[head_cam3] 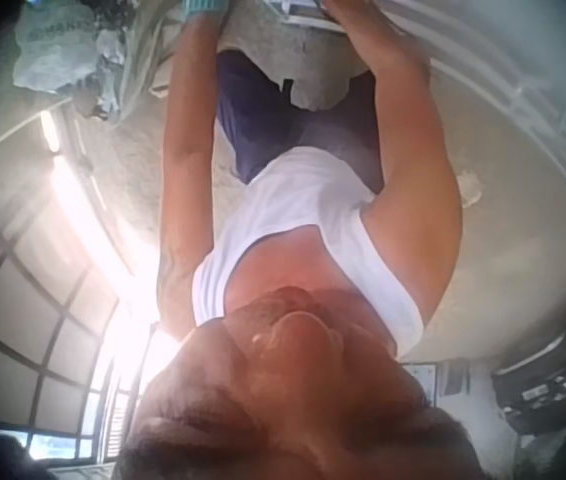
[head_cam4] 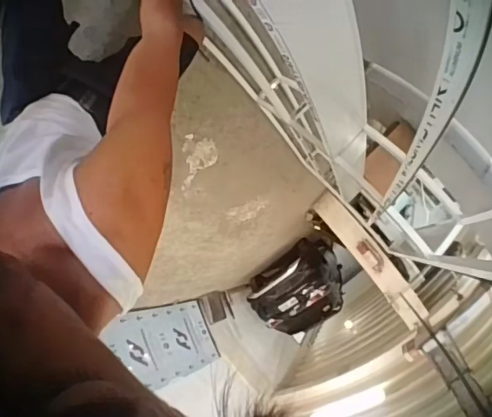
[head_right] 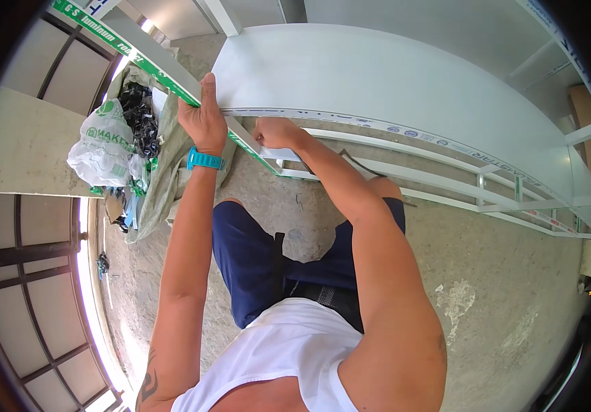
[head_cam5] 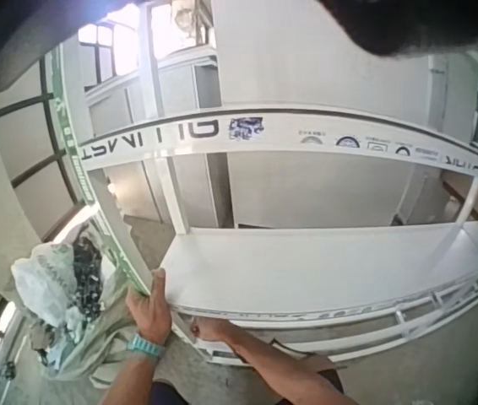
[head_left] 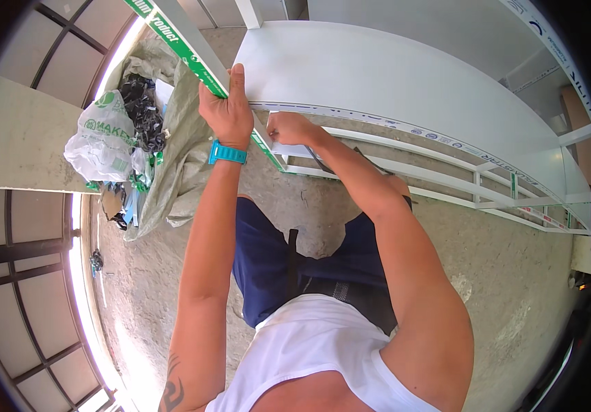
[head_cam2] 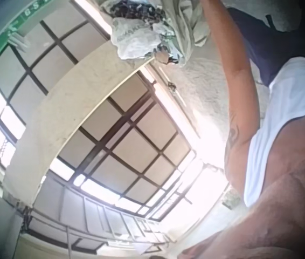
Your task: Measuring and adjusting parts of a metal shelving unit using a tape measure.
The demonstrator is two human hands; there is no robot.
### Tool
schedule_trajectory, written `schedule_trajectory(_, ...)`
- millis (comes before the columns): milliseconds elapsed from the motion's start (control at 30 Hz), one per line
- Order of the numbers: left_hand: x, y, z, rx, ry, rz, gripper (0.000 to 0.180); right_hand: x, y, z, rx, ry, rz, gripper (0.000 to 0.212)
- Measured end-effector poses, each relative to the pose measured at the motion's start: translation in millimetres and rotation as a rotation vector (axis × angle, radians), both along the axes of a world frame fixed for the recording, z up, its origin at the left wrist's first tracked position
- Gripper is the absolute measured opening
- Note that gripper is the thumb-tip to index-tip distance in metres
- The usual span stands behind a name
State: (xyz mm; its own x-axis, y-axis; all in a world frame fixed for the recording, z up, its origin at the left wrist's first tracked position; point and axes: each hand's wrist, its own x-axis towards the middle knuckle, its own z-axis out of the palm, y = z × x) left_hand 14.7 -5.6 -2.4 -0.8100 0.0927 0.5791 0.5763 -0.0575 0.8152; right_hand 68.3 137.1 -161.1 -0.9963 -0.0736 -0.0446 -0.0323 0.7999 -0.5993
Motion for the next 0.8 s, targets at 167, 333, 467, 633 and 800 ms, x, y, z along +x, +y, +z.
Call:
schedule_trajectory(167, 2.6, 2.3, -0.6, -0.001, -0.013, -0.017, 0.028, 0.3, -6.1, -20.6, 0.228, 0.193, 0.067, 0.018)
schedule_trajectory(333, -0.4, 4.6, -1.9, 0.01, -0.01, -0.008, 0.028, 10.6, -14.9, -29.7, 0.344, 0.395, -0.017, 0.011)
schedule_trajectory(467, -2.1, 7.9, -3.4, 0.024, 0.012, 0.012, 0.028, 9.8, -12.3, -25.3, 0.353, 0.433, -0.006, 0.009)
schedule_trajectory(633, -3.6, 0.6, -4.1, 0.004, -0.019, 0.001, 0.028, -7.6, 8.7, -5.2, -0.114, 0.127, 0.097, 0.007)
schedule_trajectory(800, -1.6, 8.4, -1.1, -0.01, 0.029, 0.0, 0.029, -29.2, 23.2, -12.7, -0.075, 0.013, 0.398, 0.008)
